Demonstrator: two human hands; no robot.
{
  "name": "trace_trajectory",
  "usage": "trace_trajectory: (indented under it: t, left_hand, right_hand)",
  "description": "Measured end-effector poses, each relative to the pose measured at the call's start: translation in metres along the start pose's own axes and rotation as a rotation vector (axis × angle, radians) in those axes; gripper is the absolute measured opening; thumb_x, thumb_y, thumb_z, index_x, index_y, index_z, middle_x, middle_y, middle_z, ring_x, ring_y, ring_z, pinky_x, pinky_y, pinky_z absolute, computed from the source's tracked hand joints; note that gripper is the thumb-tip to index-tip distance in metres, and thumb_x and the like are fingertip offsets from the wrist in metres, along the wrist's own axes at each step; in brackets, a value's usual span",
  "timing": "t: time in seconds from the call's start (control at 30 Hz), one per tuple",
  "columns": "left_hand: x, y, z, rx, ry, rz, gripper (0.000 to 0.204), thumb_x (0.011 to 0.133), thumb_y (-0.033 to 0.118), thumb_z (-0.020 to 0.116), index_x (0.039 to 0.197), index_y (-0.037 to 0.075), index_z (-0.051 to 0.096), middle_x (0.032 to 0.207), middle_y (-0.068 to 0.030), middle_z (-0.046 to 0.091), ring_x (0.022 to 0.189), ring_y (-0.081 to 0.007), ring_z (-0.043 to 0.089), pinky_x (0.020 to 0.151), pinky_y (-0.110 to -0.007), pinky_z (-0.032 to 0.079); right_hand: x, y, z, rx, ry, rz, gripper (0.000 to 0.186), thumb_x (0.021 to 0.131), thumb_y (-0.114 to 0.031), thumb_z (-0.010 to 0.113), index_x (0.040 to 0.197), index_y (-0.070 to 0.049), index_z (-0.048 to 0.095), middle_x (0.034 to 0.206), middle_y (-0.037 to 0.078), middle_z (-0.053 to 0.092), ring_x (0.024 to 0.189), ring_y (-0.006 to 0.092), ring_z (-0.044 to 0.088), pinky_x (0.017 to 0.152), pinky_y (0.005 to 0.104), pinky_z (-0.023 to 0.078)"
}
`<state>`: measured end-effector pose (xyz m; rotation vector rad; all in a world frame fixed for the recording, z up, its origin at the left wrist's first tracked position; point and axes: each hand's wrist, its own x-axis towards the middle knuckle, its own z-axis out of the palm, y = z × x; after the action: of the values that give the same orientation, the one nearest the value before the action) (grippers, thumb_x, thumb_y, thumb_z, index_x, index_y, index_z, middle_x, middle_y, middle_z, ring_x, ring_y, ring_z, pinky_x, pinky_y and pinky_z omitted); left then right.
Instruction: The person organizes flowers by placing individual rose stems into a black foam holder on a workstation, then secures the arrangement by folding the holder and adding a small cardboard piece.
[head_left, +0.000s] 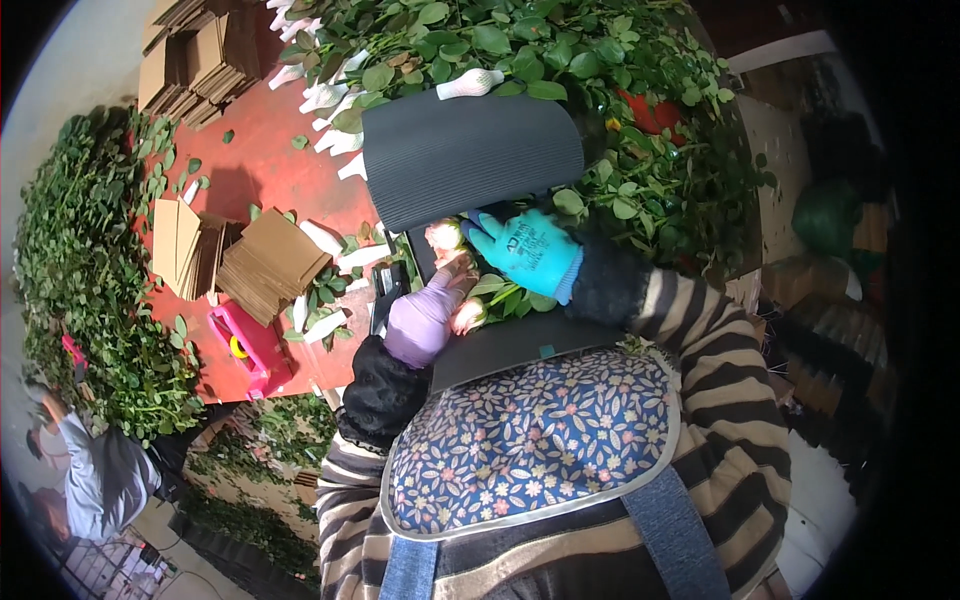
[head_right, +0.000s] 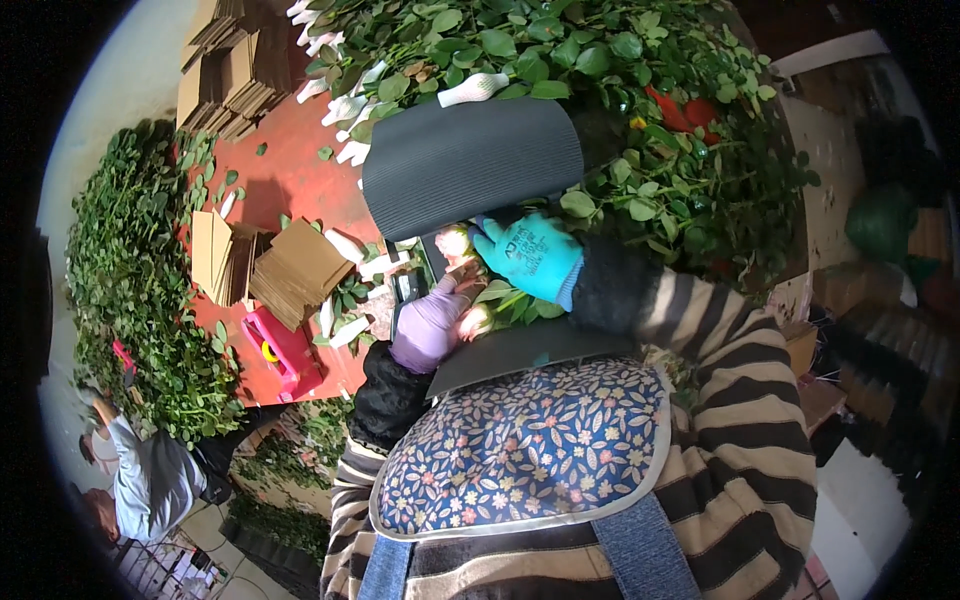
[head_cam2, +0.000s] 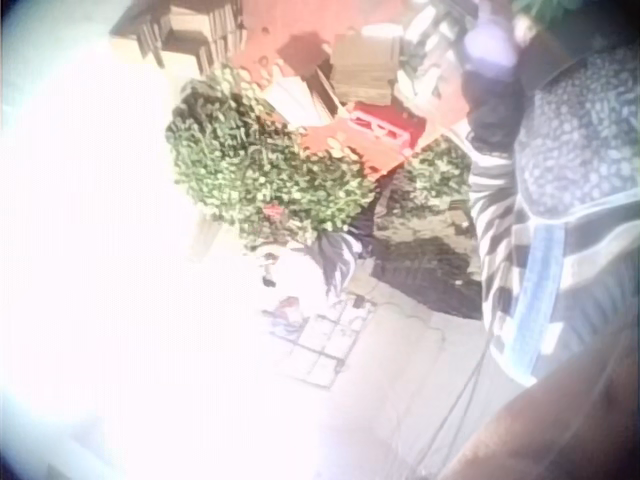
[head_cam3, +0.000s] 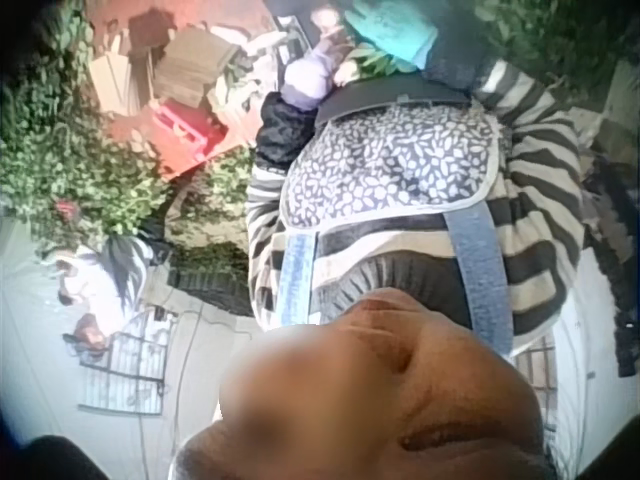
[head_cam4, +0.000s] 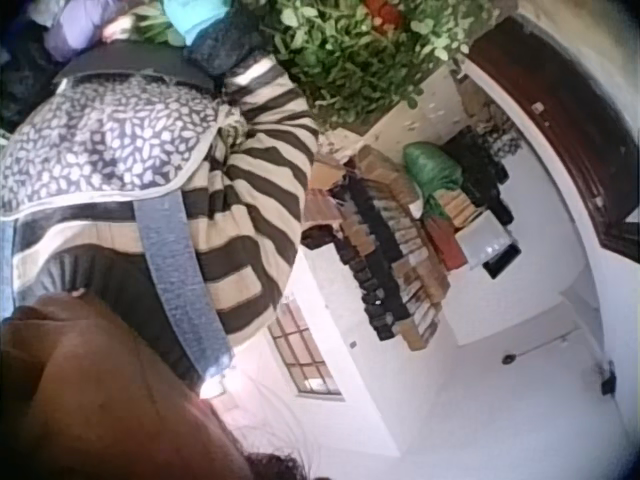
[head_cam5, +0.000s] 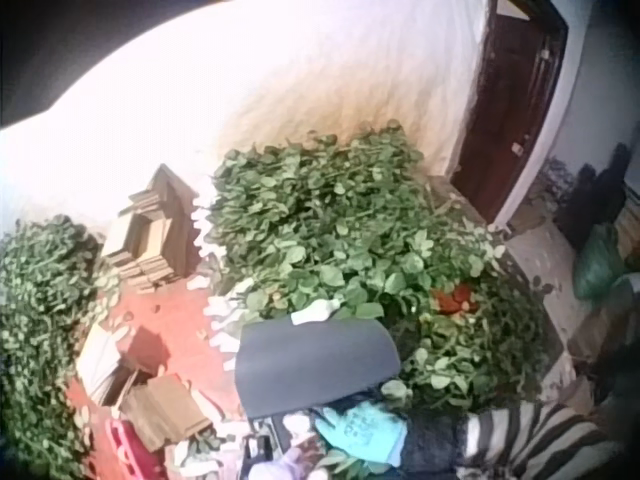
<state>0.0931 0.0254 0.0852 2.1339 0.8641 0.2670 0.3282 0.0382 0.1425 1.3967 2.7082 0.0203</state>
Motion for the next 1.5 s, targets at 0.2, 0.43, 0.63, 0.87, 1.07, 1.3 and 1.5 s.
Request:
trace_trajectory:
  t: [0.2, 0.43, 0.63, 0.87, 1.07, 1.3, 1.5]
  left_hand:
    - [0.008, 0.021, -0.022, 0.084, 0.01, 0.042, 0.033, 0.097, 0.025, 0.061, 0.126, 0.011, 0.068, 0.144, -0.0066, 0.056, 0.094, -0.024, 0.071, 0.077, -0.031, 0.057]
    - [0.007, 0.027, -0.028, 0.058, -0.024, -0.044, 0.025, 0.092, 0.011, 0.066, 0.115, 0.004, 0.069, 0.139, -0.0127, 0.058, 0.093, -0.0257, 0.071, 0.074, -0.032, 0.057]
    - [0.009, 0.025, -0.029, 0.152, -0.066, 0.003, 0.037, 0.098, 0.02, 0.058, 0.134, 0.015, 0.063, 0.145, -0.0066, 0.055, 0.084, -0.0235, 0.072, 0.073, -0.03, 0.057]
    - [0.004, 0.005, -0.015, -0.139, 0.031, 0.012, 0.028, 0.09, 0.016, 0.068, 0.116, 0.005, 0.069, 0.137, -0.0151, 0.058, 0.096, -0.0293, 0.069, 0.076, -0.034, 0.058]
    - [0.033, 0.028, -0.041, -0.144, 0.085, -0.03, 0.051, 0.088, -0.006, 0.065, 0.137, 0.01, 0.06, 0.146, -0.0132, 0.053, 0.11, -0.0209, 0.066, 0.083, -0.03, 0.057]
    - [0.03, -0.01, -0.042, -0.296, 0.004, 0.031, 0.039, 0.096, -0.004, 0.057, 0.133, 0.007, 0.062, 0.147, -0.0147, 0.052, 0.113, -0.0161, 0.062, 0.083, -0.027, 0.054]
    - [0.044, -0.008, -0.075, -0.079, -0.193, 0.163, 0.057, 0.074, 0.009, 0.072, 0.13, 0.015, 0.065, 0.148, -0.0114, 0.053, 0.133, -0.0273, 0.054, 0.101, -0.034, 0.05]
  right_hand:
    - [0.004, 0.006, 0.019, -0.059, 0.023, 0.082, 0.039, 0.088, -0.013, 0.054, 0.124, 0.0, 0.057, 0.1, 0.01, 0.062, 0.066, 0.0219, 0.065, 0.06, 0.0402, 0.051]
    - [0.016, 0.01, 0.013, 0.28, -0.038, 0.145, 0.032, 0.082, -0.013, 0.062, 0.114, -0.006, 0.064, 0.093, 0.011, 0.068, 0.08, 0.0286, 0.07, 0.07, 0.0461, 0.053]
    - [0.023, 0.017, 0.008, 0.231, -0.12, 0.087, 0.019, 0.083, -0.012, 0.063, 0.099, -0.003, 0.068, 0.09, 0.013, 0.072, 0.085, 0.0297, 0.072, 0.071, 0.0453, 0.057]
    - [0.022, 0.012, 0.013, 0.062, -0.099, 0.049, 0.018, 0.084, -0.013, 0.062, 0.097, -0.002, 0.068, 0.084, 0.011, 0.071, 0.076, 0.0282, 0.072, 0.061, 0.0469, 0.057]
    - [0.021, 0.015, 0.014, 0.182, -0.22, 0.047, 0.031, 0.089, -0.015, 0.059, 0.116, -0.002, 0.065, 0.095, 0.012, 0.07, 0.081, 0.027, 0.071, 0.064, 0.042, 0.057]
    - [0.006, 0.016, -0.051, 0.369, 0.062, -0.006, 0.026, 0.09, -0.027, 0.061, 0.107, -0.009, 0.068, 0.09, 0.01, 0.068, 0.079, 0.0265, 0.068, 0.068, 0.0417, 0.052]
    - [-0.018, -0.001, -0.052, 0.453, -0.303, -0.19, 0.035, 0.088, -0.029, 0.064, 0.118, -0.011, 0.064, 0.089, 0.008, 0.066, 0.072, 0.0282, 0.066, 0.063, 0.042, 0.051]
